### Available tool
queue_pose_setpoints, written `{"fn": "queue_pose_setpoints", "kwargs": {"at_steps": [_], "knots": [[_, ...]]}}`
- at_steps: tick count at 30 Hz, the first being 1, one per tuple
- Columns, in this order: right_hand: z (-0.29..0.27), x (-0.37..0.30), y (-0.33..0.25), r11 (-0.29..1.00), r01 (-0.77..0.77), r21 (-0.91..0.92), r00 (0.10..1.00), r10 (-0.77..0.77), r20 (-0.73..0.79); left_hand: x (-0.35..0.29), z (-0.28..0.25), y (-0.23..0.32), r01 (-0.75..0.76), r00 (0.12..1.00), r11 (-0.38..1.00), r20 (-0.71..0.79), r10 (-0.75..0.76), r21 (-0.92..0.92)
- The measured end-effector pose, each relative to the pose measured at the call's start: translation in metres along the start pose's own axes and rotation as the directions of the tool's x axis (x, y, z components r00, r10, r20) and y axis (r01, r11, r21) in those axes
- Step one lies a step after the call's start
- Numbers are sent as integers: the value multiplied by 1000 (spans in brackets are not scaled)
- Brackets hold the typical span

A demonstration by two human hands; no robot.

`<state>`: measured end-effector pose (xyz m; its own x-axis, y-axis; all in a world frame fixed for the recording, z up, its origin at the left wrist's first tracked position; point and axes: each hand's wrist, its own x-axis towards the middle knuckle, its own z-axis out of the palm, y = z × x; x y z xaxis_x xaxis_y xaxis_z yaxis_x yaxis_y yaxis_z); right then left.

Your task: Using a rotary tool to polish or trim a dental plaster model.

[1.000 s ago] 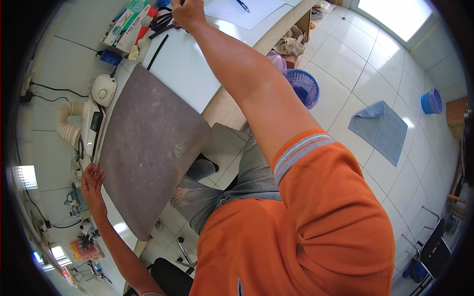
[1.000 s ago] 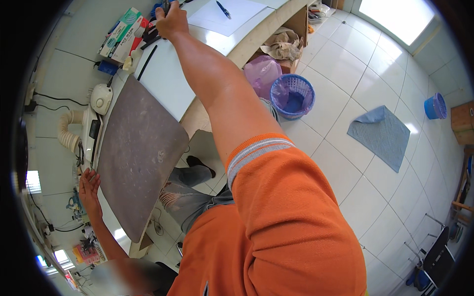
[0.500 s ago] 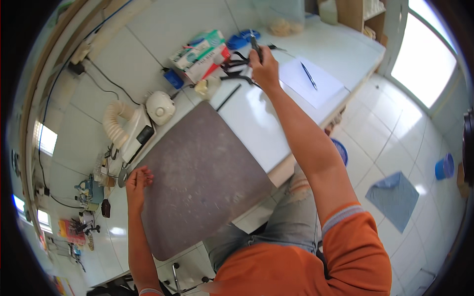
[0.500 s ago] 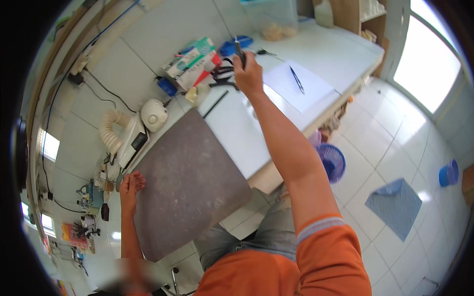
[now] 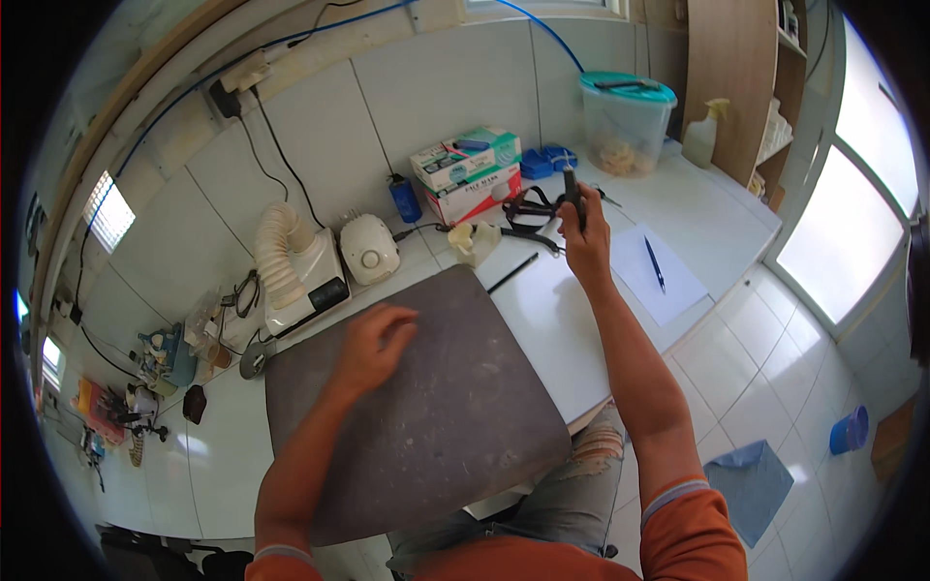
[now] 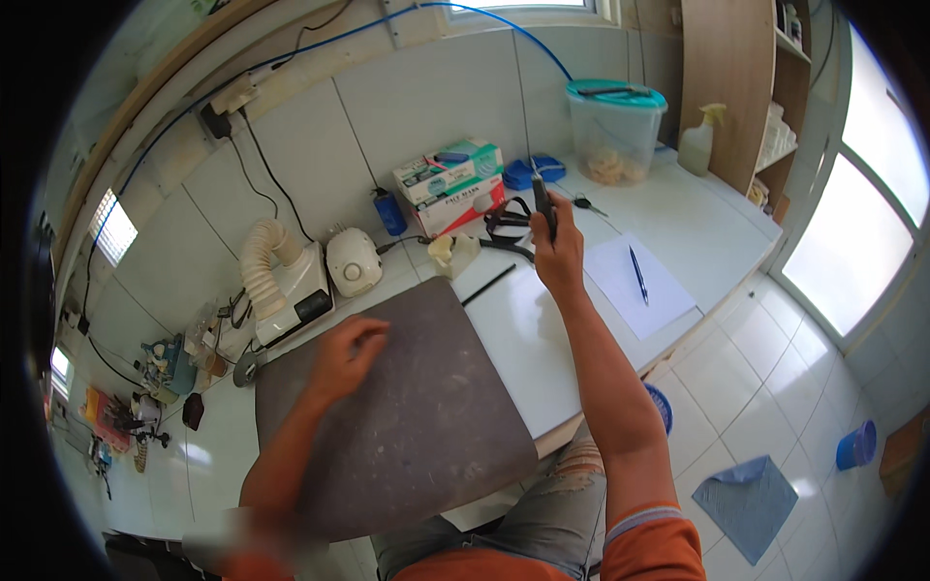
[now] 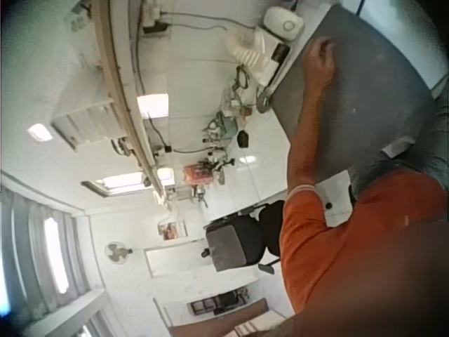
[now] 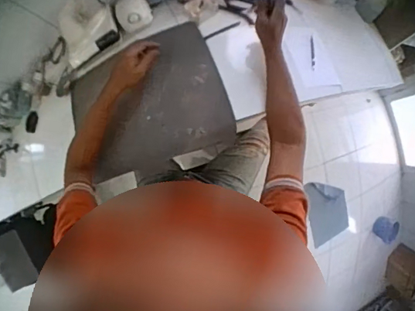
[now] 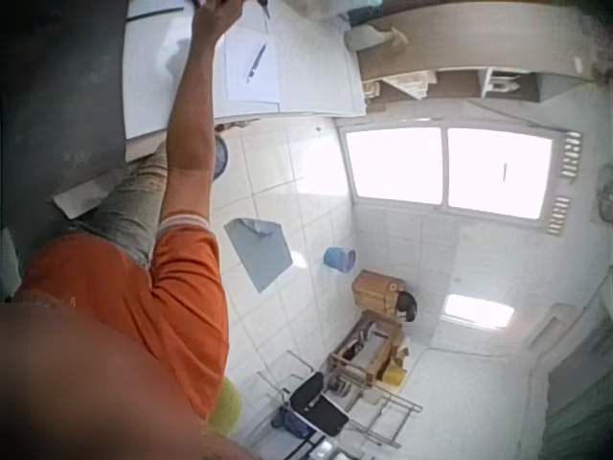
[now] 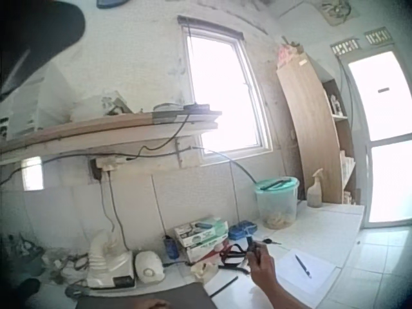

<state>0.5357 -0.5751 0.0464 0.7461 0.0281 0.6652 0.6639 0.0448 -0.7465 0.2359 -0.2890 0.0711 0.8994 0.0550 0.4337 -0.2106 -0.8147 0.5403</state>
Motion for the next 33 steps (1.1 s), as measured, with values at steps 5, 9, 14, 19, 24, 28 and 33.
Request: {"fn": "queue_pose_setpoints", "kwargs": {"at_steps": [5, 9, 14, 19, 24, 28, 33], "knots": [[-1, 0, -16, 985, 171, 20, 985, -171, 3, 87, 73, -8, -11, 999, 997, -52, 15, 72], [-2, -2, -21, 982, 172, 75, 985, -174, 16, 130, 109, -24, 70, 976, 986, -212, -37, 150], [1, -5, -16, 974, 147, 172, 989, -148, -7, 160, 128, -25, 1, 956, 949, -279, 92, 316], [5, -1, -19, 909, 243, 339, 969, -209, -136, 172, 140, -16, -65, 950, 919, -259, 177, 390], [0, 3, -32, 897, 338, 285, 936, -288, -205, 162, 140, -29, 160, 962, 929, -266, -70, 334], [-5, 3, -43, 894, 404, 193, 903, -356, -238, 157, 143, -37, 126, 969, 981, -232, -89, 148], [-6, 2, -53, 893, 441, 89, 880, -411, -237, 155, 136, -31, 102, 974, 995, -205, -99, 7]]}}
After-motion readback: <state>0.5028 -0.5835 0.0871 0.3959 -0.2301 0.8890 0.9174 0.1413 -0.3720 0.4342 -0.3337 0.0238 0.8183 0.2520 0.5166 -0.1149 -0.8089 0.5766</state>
